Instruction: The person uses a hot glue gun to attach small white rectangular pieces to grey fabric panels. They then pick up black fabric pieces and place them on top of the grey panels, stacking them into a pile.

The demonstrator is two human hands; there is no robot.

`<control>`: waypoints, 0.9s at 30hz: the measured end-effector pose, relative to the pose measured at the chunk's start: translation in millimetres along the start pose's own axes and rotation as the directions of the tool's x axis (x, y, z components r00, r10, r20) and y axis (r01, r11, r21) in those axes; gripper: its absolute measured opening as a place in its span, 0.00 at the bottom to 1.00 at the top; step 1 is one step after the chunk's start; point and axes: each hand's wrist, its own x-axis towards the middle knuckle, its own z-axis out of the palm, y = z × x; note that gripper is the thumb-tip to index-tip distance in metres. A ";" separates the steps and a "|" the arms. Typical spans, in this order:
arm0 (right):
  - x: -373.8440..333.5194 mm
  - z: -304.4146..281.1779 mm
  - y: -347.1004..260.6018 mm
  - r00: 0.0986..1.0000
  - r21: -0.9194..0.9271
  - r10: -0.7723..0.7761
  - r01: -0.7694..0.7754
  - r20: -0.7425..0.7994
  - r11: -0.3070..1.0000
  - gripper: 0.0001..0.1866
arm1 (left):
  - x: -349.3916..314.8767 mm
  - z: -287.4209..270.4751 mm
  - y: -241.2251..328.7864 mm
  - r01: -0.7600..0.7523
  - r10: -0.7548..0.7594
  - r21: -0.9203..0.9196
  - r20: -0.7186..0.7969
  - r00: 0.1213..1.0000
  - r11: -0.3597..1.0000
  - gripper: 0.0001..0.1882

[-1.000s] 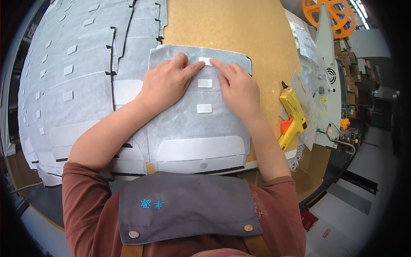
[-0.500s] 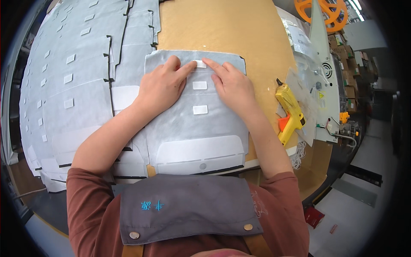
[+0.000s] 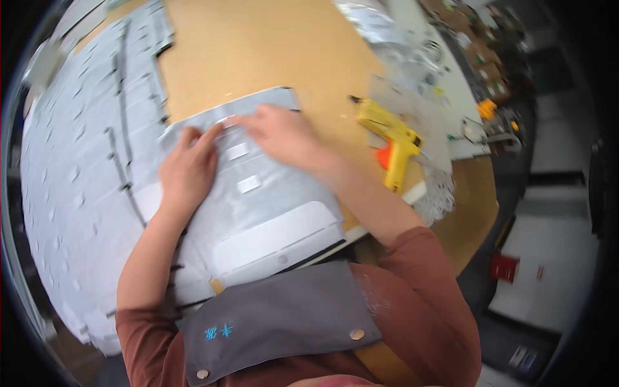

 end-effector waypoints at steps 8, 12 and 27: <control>-4.7 9.2 -0.1 0.996 -0.077 -0.066 0.062 -0.056 0.995 0.23 | -0.3 1.4 1.8 -0.011 0.011 0.019 0.017 1.000 1.000 0.20; -6.1 16.2 -9.5 0.996 -0.206 -0.066 0.051 -0.067 0.977 0.24 | 2.1 2.9 3.3 -0.037 0.036 0.048 0.015 0.999 0.998 0.20; -204.9 -77.1 71.9 0.635 -0.103 0.484 -0.663 -0.603 0.742 0.28 | -1.1 4.6 1.7 0.009 -0.004 0.100 -0.048 0.999 0.995 0.21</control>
